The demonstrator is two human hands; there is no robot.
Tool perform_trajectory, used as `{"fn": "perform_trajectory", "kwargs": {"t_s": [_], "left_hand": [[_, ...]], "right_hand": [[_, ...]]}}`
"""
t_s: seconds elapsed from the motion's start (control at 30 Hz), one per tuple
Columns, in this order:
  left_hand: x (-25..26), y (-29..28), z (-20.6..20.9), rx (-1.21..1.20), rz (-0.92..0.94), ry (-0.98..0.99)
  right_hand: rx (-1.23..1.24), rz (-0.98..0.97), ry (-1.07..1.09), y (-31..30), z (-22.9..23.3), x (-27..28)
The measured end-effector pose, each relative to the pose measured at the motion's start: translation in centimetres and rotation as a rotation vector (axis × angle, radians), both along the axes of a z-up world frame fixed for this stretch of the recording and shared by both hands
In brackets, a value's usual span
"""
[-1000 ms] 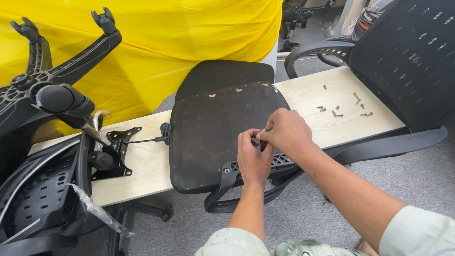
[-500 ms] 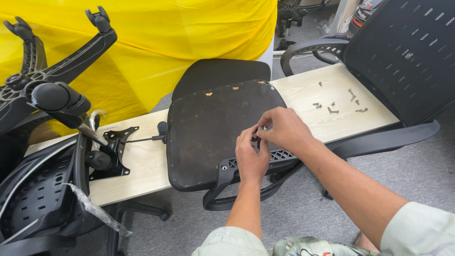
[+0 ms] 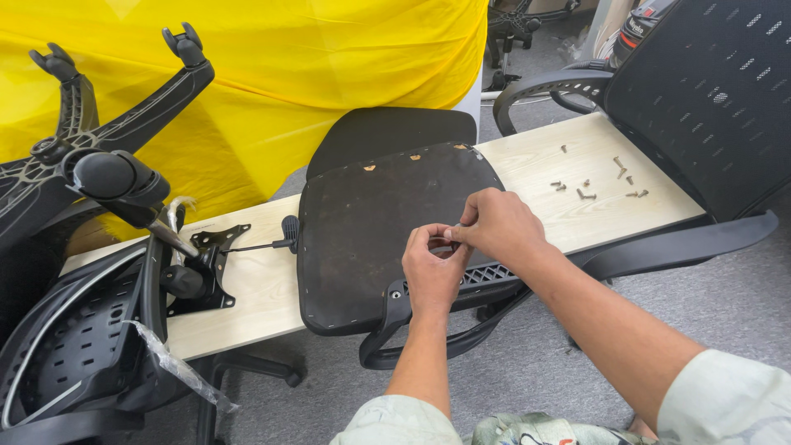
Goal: The person attaches a black plastic bracket to the underside of an office chair seat using screws and a screwdriver. They insert screws into the bracket holes and tighten them to secure the bracket to the seat.
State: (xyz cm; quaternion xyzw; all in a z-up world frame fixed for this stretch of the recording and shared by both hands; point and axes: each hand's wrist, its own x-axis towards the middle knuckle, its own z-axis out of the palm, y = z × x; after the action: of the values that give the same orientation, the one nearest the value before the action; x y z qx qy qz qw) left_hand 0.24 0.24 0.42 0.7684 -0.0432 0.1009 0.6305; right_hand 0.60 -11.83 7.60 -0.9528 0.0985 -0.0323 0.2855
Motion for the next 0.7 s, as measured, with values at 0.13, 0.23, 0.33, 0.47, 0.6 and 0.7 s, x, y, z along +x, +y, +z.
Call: {"fn": "perform_trajectory", "kwargs": {"t_s": [0.13,0.23,0.33,0.47,0.6,0.7], "left_hand": [[0.2,0.0,-0.7,-0.049,-0.034,-0.052],[0.4,0.0,-1.3,-0.09,-0.05,-0.125],[0.5,-0.2,-1.5,-0.11,-0.06,-0.179],[0.5,-0.2,-1.2,-0.039,-0.051,-0.155],[0.6,-0.3,-0.7,0.075,-0.003,-0.134],[0.7,-0.2,-0.5,0.1,0.022,-0.072]], "right_hand": [[0.079,0.093,-0.116,-0.8,-1.2,0.4],[0.115,0.157,-0.188,-1.3,-1.7,0.6],[0.109,0.112,-0.123,-1.2,-1.6,0.6],[0.088,0.039,-0.055,-0.6,-0.7,0.3],[0.059,-0.027,0.009,-0.1,0.0,0.0],[0.05,-0.047,0.031,-0.1,0.0,0.1]]}}
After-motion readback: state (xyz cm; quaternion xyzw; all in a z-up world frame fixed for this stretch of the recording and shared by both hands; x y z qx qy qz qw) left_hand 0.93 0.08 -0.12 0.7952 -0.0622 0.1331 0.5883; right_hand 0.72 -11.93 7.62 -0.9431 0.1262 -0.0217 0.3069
